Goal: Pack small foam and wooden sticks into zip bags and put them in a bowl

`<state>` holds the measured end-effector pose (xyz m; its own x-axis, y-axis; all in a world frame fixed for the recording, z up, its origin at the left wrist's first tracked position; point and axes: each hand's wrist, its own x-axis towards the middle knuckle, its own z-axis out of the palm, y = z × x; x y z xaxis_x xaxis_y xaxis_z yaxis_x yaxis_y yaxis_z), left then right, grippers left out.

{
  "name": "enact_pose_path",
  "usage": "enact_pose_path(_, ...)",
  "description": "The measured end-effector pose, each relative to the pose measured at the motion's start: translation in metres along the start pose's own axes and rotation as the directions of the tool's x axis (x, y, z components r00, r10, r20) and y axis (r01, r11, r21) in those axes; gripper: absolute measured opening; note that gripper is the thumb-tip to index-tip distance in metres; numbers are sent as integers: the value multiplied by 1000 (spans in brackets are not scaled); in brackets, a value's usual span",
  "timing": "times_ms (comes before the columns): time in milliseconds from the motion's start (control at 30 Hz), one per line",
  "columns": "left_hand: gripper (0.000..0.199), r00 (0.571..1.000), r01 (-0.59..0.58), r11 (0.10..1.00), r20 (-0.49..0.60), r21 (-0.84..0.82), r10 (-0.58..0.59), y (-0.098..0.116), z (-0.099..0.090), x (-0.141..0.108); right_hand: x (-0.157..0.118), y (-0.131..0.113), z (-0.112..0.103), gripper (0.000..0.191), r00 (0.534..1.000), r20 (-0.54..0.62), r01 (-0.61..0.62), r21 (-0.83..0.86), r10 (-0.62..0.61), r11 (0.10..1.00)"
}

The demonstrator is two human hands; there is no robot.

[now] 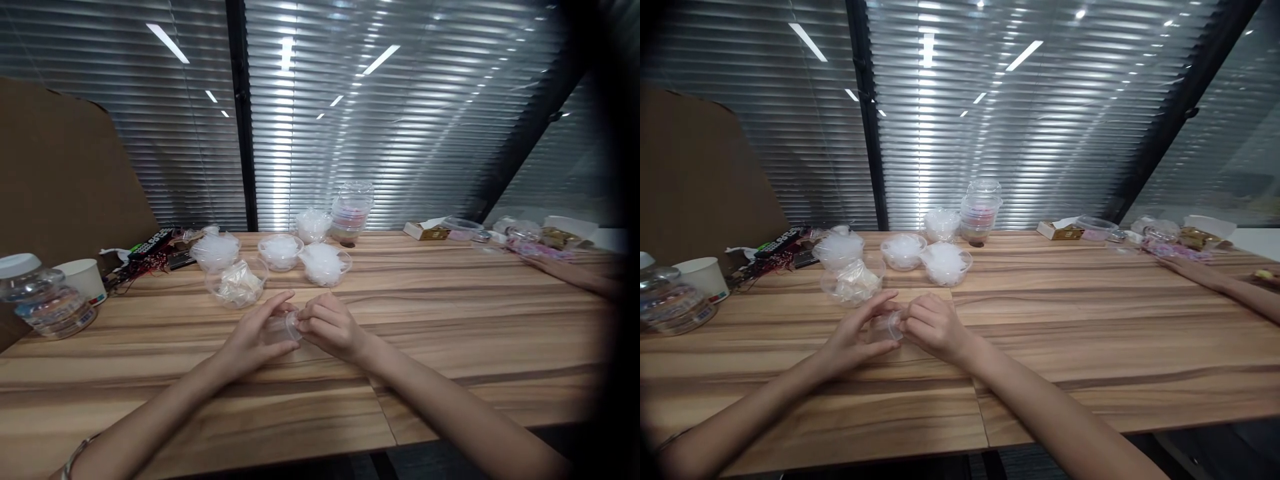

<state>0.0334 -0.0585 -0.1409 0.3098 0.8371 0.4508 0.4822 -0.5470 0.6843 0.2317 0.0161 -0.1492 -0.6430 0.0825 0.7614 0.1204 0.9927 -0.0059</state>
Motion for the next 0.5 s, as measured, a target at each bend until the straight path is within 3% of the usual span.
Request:
enact_pose_path(100, 68, 999, -1, 1000, -35, 27, 2, 0, 0, 0, -1, 0, 4, 8, 999, -40, -10, 67, 12, 998)
enact_pose_path(233, 68, 996, 41, 999, -77, -18, -42, -2, 1, 1, 3, 0, 3, 12, 990, -63, -104, 260, 124, 960)
enact_pose_path(400, 63, 969, 145, 978, -179, -150, -171, -6, 0, 4, 12, -3, -3, 19, 969, 76, -245, 419, 235, 874)
enact_pose_path(500, 67, 943, 212, 948, -206, -240, -263, -9, -1, 7, 14, -7, -3, 19, 930, 170, -367, 473, 326, 801)
